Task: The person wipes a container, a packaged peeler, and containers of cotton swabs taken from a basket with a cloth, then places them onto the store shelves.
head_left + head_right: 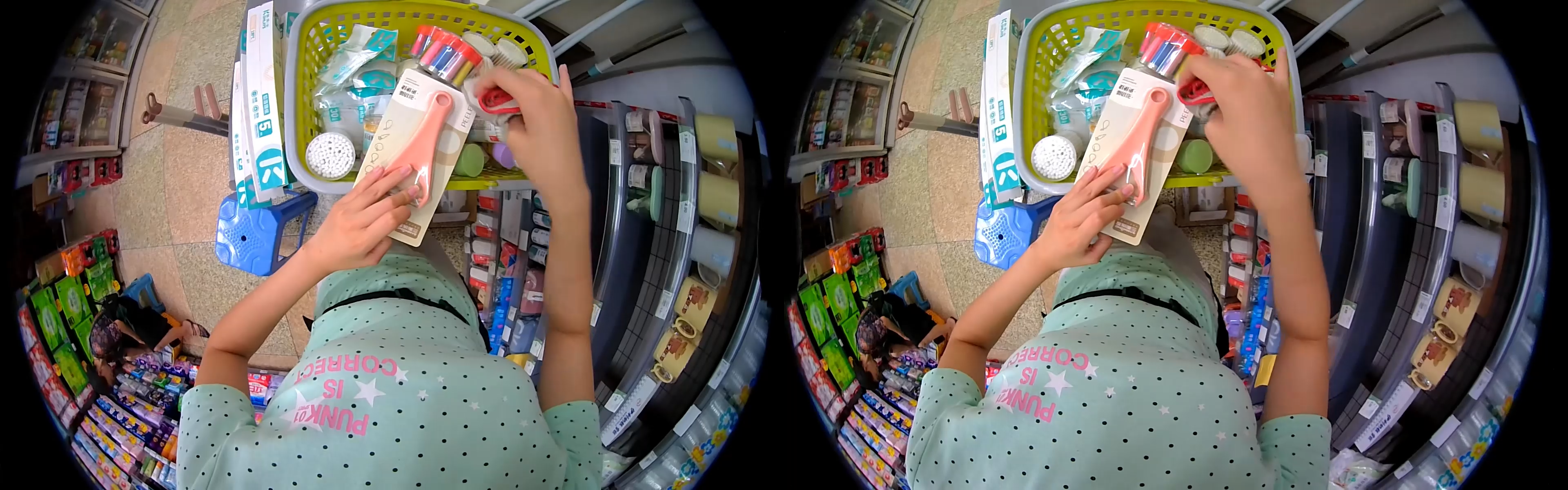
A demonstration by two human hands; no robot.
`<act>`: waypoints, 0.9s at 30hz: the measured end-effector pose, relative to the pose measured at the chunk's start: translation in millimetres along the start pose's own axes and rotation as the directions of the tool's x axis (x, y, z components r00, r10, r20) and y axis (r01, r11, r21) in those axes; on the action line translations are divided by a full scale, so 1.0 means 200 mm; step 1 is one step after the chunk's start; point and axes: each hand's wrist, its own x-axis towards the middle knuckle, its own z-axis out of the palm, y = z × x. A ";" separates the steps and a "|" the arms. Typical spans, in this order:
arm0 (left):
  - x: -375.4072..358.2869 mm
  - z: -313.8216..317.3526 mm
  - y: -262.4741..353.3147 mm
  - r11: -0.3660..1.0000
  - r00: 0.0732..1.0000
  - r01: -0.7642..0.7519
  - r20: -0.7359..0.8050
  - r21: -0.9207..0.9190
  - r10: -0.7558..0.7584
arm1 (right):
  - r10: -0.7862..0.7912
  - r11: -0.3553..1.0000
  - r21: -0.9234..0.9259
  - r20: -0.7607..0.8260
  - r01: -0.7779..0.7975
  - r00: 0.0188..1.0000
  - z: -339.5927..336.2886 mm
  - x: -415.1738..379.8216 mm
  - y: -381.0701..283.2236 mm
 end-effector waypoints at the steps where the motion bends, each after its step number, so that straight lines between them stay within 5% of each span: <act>1: 0.00 0.00 0.00 1.000 1.000 0.005 0.001 -0.002 -0.005 | 0.027 0.999 -0.041 -0.017 -0.028 0.999 0.03 -0.01 -0.02; 7: 0.00 -0.01 0.02 1.000 1.000 0.024 0.006 -0.004 -0.024 | 0.062 0.998 -0.015 -0.116 -0.064 0.991 0.22 -0.19 -0.10; 27: 0.00 -0.01 0.00 1.000 1.000 0.011 0.020 -0.004 -0.011 | 0.025 0.960 0.265 0.238 -0.089 0.971 0.06 -0.54 -0.38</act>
